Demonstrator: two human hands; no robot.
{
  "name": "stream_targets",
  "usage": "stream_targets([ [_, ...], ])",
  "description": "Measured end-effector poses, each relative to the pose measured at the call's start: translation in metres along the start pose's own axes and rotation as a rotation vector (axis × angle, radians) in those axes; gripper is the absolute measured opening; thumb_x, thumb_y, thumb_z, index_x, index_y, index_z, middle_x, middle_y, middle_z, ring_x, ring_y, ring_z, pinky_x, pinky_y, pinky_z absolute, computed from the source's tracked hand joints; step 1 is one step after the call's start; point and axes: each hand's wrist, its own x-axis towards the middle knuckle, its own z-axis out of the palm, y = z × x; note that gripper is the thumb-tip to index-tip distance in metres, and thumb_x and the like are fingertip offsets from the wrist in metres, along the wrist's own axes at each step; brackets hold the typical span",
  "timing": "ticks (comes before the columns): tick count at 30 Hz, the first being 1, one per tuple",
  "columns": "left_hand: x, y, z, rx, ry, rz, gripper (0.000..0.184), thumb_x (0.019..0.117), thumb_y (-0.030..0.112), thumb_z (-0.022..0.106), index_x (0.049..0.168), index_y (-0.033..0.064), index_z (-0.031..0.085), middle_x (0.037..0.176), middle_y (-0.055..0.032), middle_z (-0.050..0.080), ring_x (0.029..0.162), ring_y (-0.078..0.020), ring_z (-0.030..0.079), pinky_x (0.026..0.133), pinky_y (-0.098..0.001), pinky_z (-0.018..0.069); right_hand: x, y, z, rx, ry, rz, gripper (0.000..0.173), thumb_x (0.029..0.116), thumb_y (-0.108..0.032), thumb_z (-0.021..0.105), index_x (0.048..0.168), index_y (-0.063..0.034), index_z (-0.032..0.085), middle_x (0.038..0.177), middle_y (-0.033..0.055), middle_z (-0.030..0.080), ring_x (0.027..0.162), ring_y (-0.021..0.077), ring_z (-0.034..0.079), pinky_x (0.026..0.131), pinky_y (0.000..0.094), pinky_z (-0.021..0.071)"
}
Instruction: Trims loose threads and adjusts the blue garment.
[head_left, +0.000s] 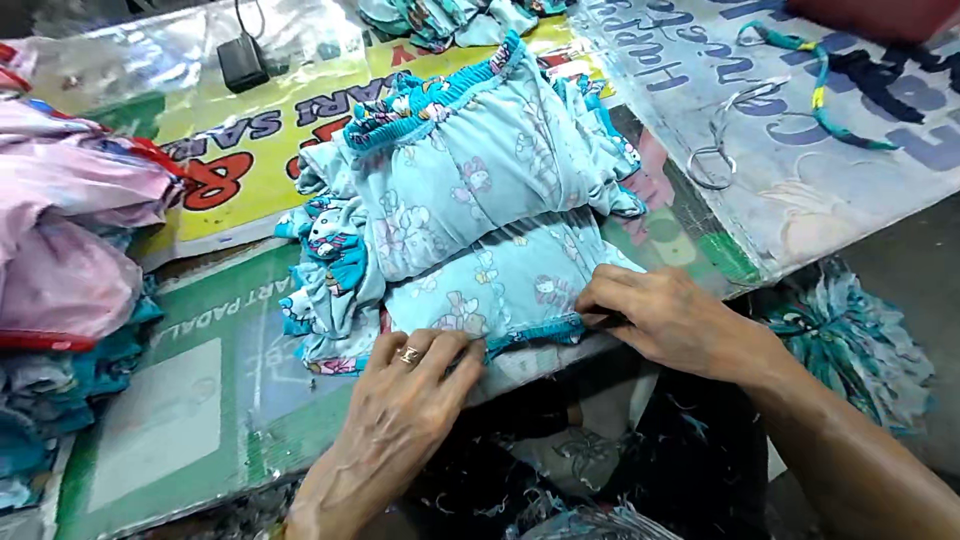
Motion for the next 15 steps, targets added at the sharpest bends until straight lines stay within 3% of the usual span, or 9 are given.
stream_targets([
  [2,0.013,-0.003,-0.014,-0.029,0.004,-0.016,0.036,0.1068,0.043,0.048,0.11,0.0178,0.074,0.106,-0.0075,0.072,0.096,-0.0265,0.066,0.089,-0.0505,0.0442,0.003,-0.005,-0.015,-0.048,0.017,0.007,0.012,0.0959,-0.022,0.066,0.101,-0.0146,0.075,0.103,0.0046,0.068,0.069,0.0151,0.066,0.05,0.0318,0.0527],
  [4,0.033,-0.009,-0.025,-0.068,0.108,-0.007,0.027,0.1062,0.03,0.054,0.11,0.0131,0.074,0.102,-0.0113,0.071,0.093,-0.0281,0.066,0.09,-0.0503,0.0432,0.017,-0.016,-0.032,-0.012,0.185,0.036,0.017,0.0987,-0.022,0.063,0.1,-0.0107,0.076,0.103,0.0062,0.068,0.074,0.0131,0.066,0.056,0.0286,0.0533],
  [6,0.061,-0.014,-0.021,-0.109,0.172,0.005,0.022,0.1035,0.018,0.056,0.112,0.0062,0.073,0.105,-0.0156,0.07,0.096,-0.0321,0.065,0.089,-0.0513,0.0449,0.04,-0.028,-0.036,0.284,0.439,0.079,0.019,0.1033,-0.013,0.057,0.101,-0.0005,0.071,0.093,0.0034,0.064,0.072,0.0039,0.058,0.06,0.0173,0.0497],
  [8,0.082,-0.013,-0.001,-0.152,0.142,0.008,0.025,0.104,0.02,0.055,0.114,0.0044,0.072,0.111,-0.0167,0.069,0.103,-0.0341,0.066,0.089,-0.0526,0.0486,0.067,-0.036,-0.018,0.8,0.642,0.12,0.02,0.1096,-0.014,0.043,0.103,-0.0045,0.059,0.081,-0.0027,0.057,0.057,-0.0001,0.049,0.049,0.0139,0.0436],
  [9,0.086,-0.011,0.014,-0.149,0.107,0.029,0.026,0.1043,0.023,0.053,0.113,0.0052,0.07,0.112,-0.0159,0.069,0.105,-0.0338,0.066,0.088,-0.0526,0.0505,0.076,-0.037,-0.002,1.011,0.671,0.167,0.022,0.1118,-0.02,0.038,0.104,-0.0104,0.055,0.077,-0.0045,0.054,0.052,0.0006,0.046,0.045,0.0147,0.0418],
  [11,0.083,-0.006,0.036,-0.073,0.033,0.095,0.032,0.1068,0.028,0.047,0.116,0.005,0.067,0.116,-0.0163,0.069,0.11,-0.0334,0.067,0.09,-0.0522,0.0516,0.079,-0.033,0.03,1.192,0.633,0.304,0.026,0.1127,-0.032,0.035,0.104,-0.0145,0.053,0.069,-0.0031,0.048,0.046,0.0038,0.039,0.041,0.0175,0.0362],
  [13,0.074,-0.002,0.039,0.042,-0.001,0.113,0.043,0.1093,0.036,0.041,0.127,0.0036,0.063,0.125,-0.0175,0.067,0.118,-0.0325,0.065,0.096,-0.0535,0.048,0.071,-0.029,0.043,1.209,0.599,0.347,0.03,0.1125,-0.038,0.034,0.105,-0.014,0.051,0.067,-0.0001,0.045,0.042,0.0053,0.035,0.037,0.0172,0.0323],
  [15,0.059,0.009,0.042,0.103,-0.016,0.072,0.055,0.1095,0.043,0.037,0.143,0.0019,0.054,0.144,-0.0193,0.058,0.135,-0.0327,0.056,0.107,-0.0592,0.0406,0.068,-0.03,0.045,1.212,0.626,0.331,0.033,0.1116,-0.042,0.033,0.105,-0.0145,0.049,0.068,-0.0006,0.044,0.043,0.0045,0.035,0.038,0.0161,0.0315],
])
